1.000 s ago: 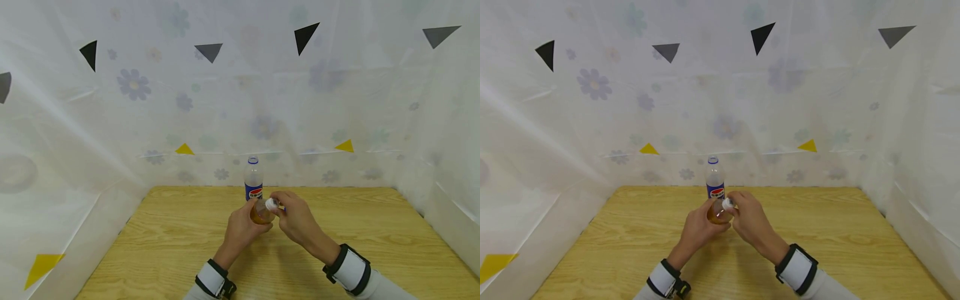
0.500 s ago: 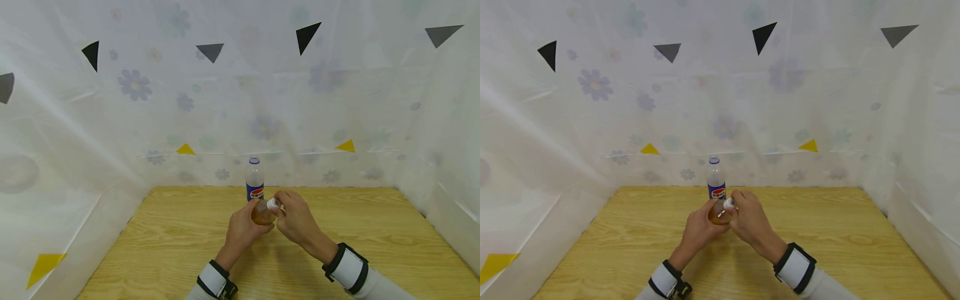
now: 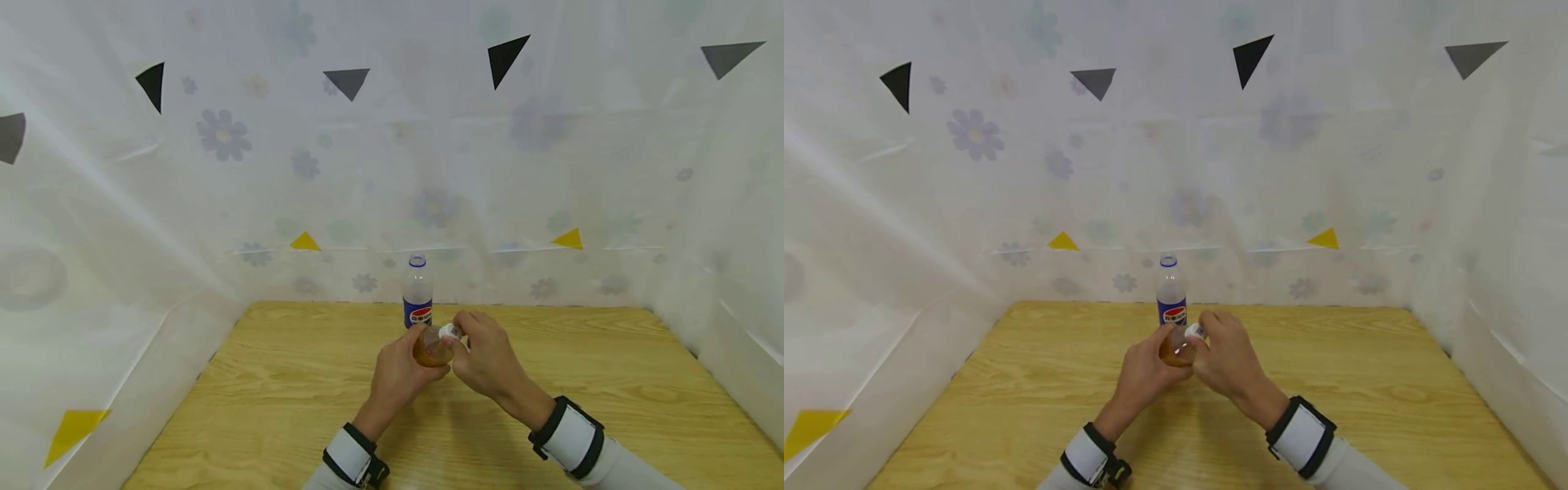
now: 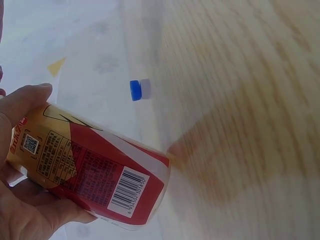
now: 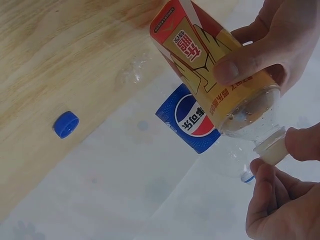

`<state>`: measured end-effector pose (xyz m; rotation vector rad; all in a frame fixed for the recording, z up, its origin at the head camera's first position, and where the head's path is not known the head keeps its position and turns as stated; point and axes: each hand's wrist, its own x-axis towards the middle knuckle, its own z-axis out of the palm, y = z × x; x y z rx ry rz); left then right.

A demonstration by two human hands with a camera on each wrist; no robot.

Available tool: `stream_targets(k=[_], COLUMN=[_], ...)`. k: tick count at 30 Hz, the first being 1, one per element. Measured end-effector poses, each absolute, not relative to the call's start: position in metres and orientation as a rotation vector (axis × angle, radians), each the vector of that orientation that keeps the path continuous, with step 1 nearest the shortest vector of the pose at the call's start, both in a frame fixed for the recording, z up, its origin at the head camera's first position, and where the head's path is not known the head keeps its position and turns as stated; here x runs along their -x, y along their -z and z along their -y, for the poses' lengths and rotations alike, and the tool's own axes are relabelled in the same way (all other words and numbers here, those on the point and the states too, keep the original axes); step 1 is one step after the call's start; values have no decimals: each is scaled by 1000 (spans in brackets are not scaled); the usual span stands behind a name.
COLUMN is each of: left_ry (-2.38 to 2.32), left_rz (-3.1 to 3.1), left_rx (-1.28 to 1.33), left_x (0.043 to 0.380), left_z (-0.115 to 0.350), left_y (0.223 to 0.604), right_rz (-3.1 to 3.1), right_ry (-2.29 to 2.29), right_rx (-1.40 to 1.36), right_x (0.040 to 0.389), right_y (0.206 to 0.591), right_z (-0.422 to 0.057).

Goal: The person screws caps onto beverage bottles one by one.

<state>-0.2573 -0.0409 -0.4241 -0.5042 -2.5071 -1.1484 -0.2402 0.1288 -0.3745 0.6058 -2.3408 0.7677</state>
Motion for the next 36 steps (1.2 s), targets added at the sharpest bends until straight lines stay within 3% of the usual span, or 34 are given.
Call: stream_targets(k=[36], left_ry=[1129], left_rz=[2520], left_rx=[510], left_x=[260], left_z=[44], left_y=[424], right_rz=[2501], right_ry=[-799], right_rx=[-632], right_x=[230], right_y=[366], right_z=[-127])
